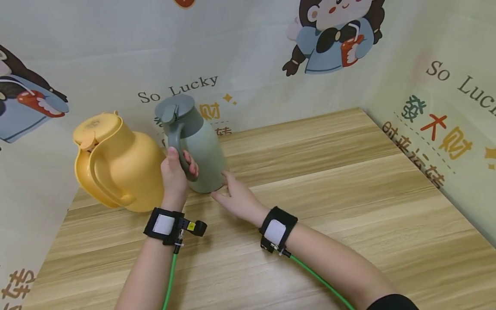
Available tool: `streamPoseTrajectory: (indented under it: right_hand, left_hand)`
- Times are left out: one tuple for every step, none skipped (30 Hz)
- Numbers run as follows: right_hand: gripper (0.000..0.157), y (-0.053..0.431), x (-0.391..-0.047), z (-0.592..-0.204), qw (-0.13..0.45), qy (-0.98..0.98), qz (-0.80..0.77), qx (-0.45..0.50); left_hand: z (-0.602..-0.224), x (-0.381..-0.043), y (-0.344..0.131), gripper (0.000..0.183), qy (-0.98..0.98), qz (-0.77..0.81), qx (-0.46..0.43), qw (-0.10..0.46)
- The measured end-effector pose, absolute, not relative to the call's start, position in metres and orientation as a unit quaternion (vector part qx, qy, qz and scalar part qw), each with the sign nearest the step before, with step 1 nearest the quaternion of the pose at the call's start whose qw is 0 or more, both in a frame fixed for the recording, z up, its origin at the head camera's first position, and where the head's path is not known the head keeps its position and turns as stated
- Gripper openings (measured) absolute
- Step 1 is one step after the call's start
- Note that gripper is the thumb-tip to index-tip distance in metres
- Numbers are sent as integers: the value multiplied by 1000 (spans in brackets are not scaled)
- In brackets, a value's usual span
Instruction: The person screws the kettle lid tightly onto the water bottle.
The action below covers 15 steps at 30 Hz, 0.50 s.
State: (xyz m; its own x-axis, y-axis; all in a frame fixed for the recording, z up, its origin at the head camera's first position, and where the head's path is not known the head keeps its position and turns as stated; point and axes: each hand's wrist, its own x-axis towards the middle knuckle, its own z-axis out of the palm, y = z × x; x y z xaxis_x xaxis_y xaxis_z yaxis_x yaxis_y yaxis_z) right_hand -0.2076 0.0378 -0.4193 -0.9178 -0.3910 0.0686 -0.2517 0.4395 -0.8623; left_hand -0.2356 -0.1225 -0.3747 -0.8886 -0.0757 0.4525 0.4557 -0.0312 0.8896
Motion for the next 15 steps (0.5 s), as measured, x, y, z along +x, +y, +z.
streamPoseTrajectory:
  right_hand:
    - [64,40,-202,-419,77,846,-492,-192]
    - [62,43,-197,-419,81,846,-490,-195]
    - [61,45,-192,-419,84,844,-491,-196]
    - [60,48,-187,-420,86,844,-492,-196]
    - [59,52,-183,-420,87,842,-495,-196]
    - [58,55,-179,-421,88,840,-499,-196]
    - [57,59,-175,-422,85,839,-501,-196]
    - [56,64,-172,-422,82,840,-500,-194]
    - [55,68,-169,-423,80,841,-499,-193]
    - [54,74,-166,-423,75,844,-495,-192]
    - [54,80,-163,-423,70,847,-490,-193]
    - [54,87,-160,-423,65,852,-482,-193]
    - [55,94,-157,-422,59,858,-471,-195]
    - [56,102,-154,-421,51,865,-458,-198]
    - [57,111,-151,-420,44,873,-443,-201]
  left_hand:
    - [-374,-235,-123,53,-674,-701,-141,184]
    - [-374,-234,-124,53,-679,-698,-138,180]
    - [-373,-233,-125,52,-684,-694,-136,178]
    - [-372,-232,-126,51,-689,-689,-135,179]
    - [-371,-231,-127,50,-694,-684,-133,181]
    - [-371,-230,-128,48,-700,-677,-130,186]
    - [-371,-230,-129,45,-707,-667,-128,196]
    - [-371,-230,-130,43,-717,-653,-122,211]
    - [-371,-228,-131,40,-727,-636,-118,231]
    - [-372,-227,-132,36,-736,-619,-111,251]
    - [-373,-224,-133,32,-744,-603,-102,270]
    - [-373,-221,-135,28,-752,-585,-92,289]
    - [-375,-216,-136,25,-761,-566,-82,306]
    - [-376,-211,-137,23,-767,-553,-73,317]
    - [-377,-205,-138,23,-775,-539,-67,323]
